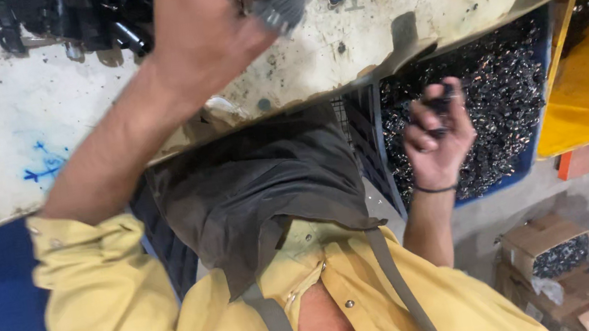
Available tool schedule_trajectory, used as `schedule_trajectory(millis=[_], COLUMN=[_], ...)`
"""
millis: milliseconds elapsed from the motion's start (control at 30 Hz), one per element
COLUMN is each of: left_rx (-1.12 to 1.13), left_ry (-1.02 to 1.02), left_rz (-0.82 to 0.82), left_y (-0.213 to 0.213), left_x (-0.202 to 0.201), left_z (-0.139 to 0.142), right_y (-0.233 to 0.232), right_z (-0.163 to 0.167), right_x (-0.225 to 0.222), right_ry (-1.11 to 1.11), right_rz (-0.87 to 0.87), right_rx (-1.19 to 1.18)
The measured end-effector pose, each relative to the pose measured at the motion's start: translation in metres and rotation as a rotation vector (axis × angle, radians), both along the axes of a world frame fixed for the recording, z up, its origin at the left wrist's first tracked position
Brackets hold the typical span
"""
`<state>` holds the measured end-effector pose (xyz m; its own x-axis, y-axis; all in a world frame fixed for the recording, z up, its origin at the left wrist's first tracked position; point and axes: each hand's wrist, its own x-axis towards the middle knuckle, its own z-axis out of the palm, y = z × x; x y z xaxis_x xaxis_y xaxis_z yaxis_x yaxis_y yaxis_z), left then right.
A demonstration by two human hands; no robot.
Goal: The person picks black cylindrical plastic components one at a time from a pile on the workbench, turns and looks over each part in their hands, and tosses it into a bin below the bench, repeating this pick-inspect-toss cycle throughout the episode.
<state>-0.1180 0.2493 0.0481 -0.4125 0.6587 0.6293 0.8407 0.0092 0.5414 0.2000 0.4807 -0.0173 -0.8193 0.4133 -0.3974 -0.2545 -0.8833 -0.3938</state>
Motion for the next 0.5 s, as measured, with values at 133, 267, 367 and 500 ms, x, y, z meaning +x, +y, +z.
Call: schedule_trajectory(millis=[133,267,367,500], left_rx=[0.288,0.317,0.003,0.004], left_ry=[-0.834,-1.353,-0.993,-0.994], left_rz=[-0.187,-0.449,-0.050,-0.043], left_y=[-0.031,-0.055,-0.064,-0.068], left_x=[0.037,0.084,0.110,0.128], left_z=[0.010,-0.002,-0.016,-0.025], right_y=[-0.044,-0.081,-0.095,-0.097], right_z=[-0.003,0.015,0.033,0.040], right_x=[-0.038,-0.069,-0.081,-0.101], right_ry=[-0.054,-0.017,-0.058,0.164], right_rz=[0.180,0.260,0.287,0.220], right_rx=[0.207,0.512,0.927,1.545])
